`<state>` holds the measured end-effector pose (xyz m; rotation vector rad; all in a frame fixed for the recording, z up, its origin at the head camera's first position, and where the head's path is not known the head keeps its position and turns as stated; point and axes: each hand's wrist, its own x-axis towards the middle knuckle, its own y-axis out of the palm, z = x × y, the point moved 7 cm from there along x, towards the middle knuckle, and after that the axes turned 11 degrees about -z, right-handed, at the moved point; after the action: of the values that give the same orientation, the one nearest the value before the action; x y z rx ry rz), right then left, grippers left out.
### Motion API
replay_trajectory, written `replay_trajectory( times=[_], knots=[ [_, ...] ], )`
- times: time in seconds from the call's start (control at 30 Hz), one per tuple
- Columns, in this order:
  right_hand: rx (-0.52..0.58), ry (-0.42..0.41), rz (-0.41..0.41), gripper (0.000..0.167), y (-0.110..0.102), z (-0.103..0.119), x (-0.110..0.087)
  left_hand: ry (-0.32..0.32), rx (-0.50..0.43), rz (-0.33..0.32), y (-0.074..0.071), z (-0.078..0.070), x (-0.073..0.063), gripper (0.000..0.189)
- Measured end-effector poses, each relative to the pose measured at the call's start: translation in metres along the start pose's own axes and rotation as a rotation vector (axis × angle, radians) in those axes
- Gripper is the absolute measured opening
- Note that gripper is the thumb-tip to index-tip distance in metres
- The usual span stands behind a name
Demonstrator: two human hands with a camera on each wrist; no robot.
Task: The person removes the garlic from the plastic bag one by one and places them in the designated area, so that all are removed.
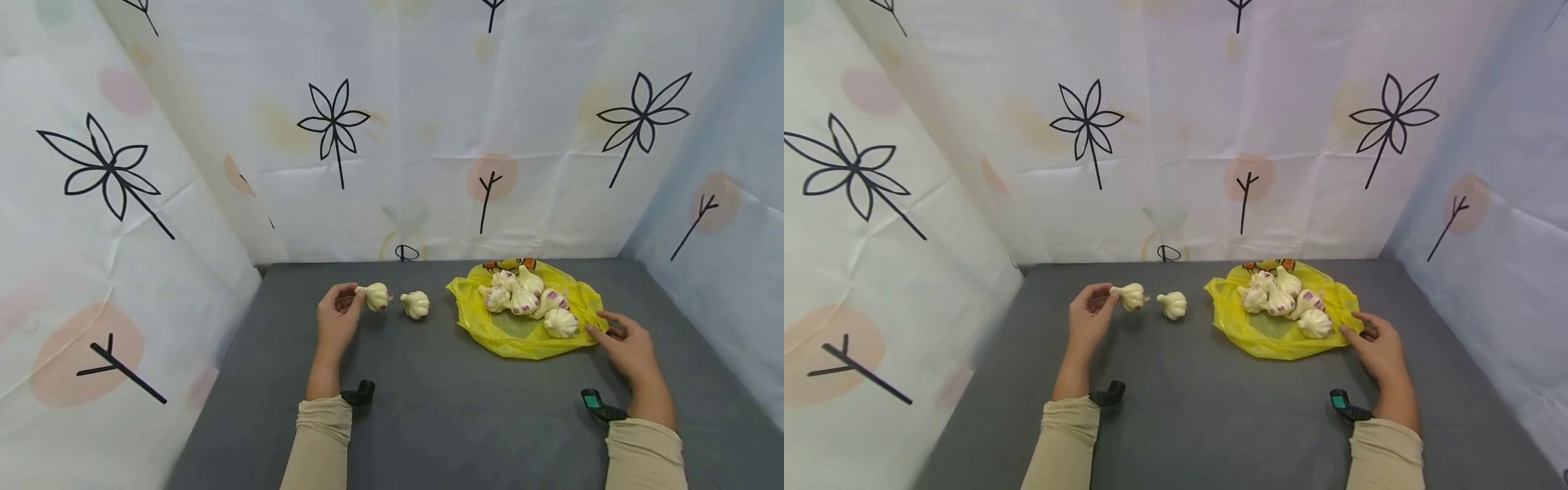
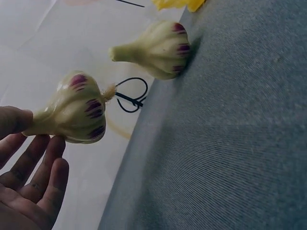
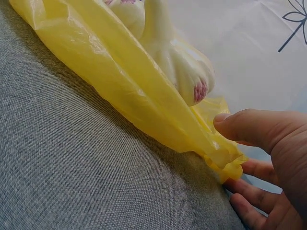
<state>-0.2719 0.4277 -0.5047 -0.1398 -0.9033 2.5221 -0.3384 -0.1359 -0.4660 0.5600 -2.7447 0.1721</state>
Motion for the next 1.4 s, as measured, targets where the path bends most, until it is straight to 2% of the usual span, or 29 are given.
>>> replay_trajectory(
  times=[0.23, 0.63, 1.1, 1.4],
  knots=[
    [0.017, 0.026, -0.004, 0.074, 0.002, -0.003, 0.000, -0.008, 0.068, 0.010, 0.000, 0.010, 0.000, 0.021],
    [0.028, 0.030, -0.009, 0.075, 0.001, -0.002, 0.003, -0.084, 0.150, 0.060, 0.006, 0.023, -0.003, 0.022],
    [0.044, 0.010, -0.018, 0.072, 0.002, 0.000, 0.000, -0.077, 0.205, 0.065, 0.006, 0.028, -0.004, 0.027],
    [0.044, 0.000, -0.018, 0.072, 0.002, -0.001, 0.001, -0.077, 0.201, 0.078, 0.004, 0.027, -0.004, 0.029]
  ],
)
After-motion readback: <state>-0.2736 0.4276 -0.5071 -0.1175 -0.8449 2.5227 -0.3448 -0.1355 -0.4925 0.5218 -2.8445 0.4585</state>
